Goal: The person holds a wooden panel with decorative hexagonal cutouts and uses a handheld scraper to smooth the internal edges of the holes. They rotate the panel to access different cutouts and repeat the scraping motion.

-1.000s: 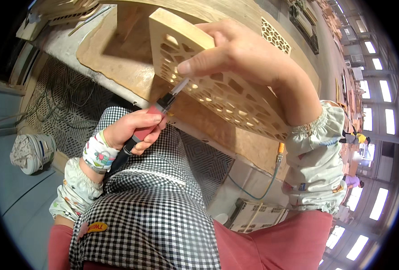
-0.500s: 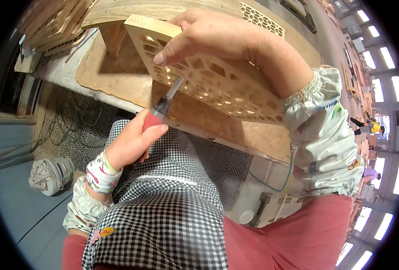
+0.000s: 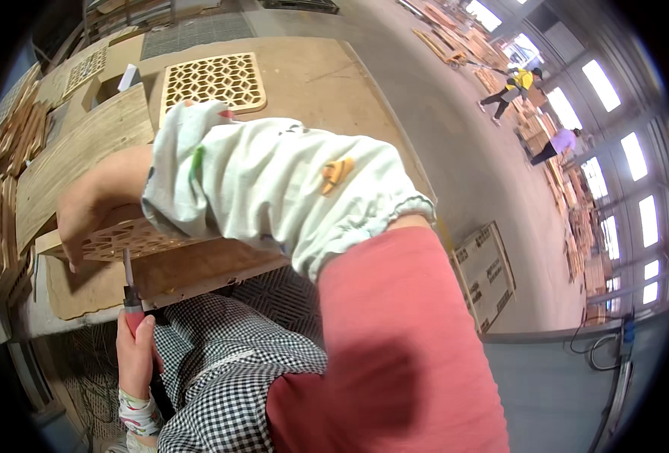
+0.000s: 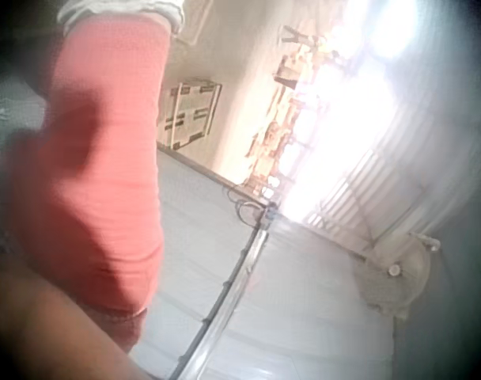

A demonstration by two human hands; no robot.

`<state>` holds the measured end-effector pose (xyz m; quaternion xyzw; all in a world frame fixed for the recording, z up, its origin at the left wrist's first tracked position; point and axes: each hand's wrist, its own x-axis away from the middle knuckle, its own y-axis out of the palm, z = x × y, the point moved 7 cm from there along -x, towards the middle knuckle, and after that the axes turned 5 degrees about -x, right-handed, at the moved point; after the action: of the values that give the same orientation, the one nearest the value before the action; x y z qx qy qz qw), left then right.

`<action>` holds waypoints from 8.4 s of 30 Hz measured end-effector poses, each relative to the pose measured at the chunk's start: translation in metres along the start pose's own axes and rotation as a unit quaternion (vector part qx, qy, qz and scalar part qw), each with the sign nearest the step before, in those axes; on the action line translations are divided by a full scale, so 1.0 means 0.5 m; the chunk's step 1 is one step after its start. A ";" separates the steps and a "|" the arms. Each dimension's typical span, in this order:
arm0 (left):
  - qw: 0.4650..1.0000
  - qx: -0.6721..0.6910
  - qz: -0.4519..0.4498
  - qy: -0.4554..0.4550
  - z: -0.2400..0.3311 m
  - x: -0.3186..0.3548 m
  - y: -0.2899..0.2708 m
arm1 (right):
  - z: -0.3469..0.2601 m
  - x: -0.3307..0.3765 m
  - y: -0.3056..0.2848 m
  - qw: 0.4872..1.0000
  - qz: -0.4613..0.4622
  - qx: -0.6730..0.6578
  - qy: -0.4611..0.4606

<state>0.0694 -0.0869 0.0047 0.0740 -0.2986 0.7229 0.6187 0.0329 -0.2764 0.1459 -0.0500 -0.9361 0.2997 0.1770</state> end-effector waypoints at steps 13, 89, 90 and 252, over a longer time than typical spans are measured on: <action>0.954 0.263 -0.141 -0.043 -0.052 -0.057 0.015 | 0.028 -0.020 -0.008 0.999 0.027 -0.004 -0.018; 0.979 -0.059 0.186 0.056 -0.139 0.130 -0.099 | -0.032 0.023 0.040 0.971 0.130 -0.166 0.111; 0.972 -0.093 0.206 0.061 -0.129 0.127 -0.105 | -0.032 0.023 0.038 0.972 0.131 -0.162 0.110; 0.931 -0.169 0.287 0.148 -0.071 0.121 -0.132 | -0.097 0.145 0.143 0.783 0.332 0.526 0.024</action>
<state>0.1270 -0.0133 0.0272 -0.2286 -0.3295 0.8113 0.4253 -0.0179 -0.1770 0.1630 -0.2636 -0.5541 0.7848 0.0875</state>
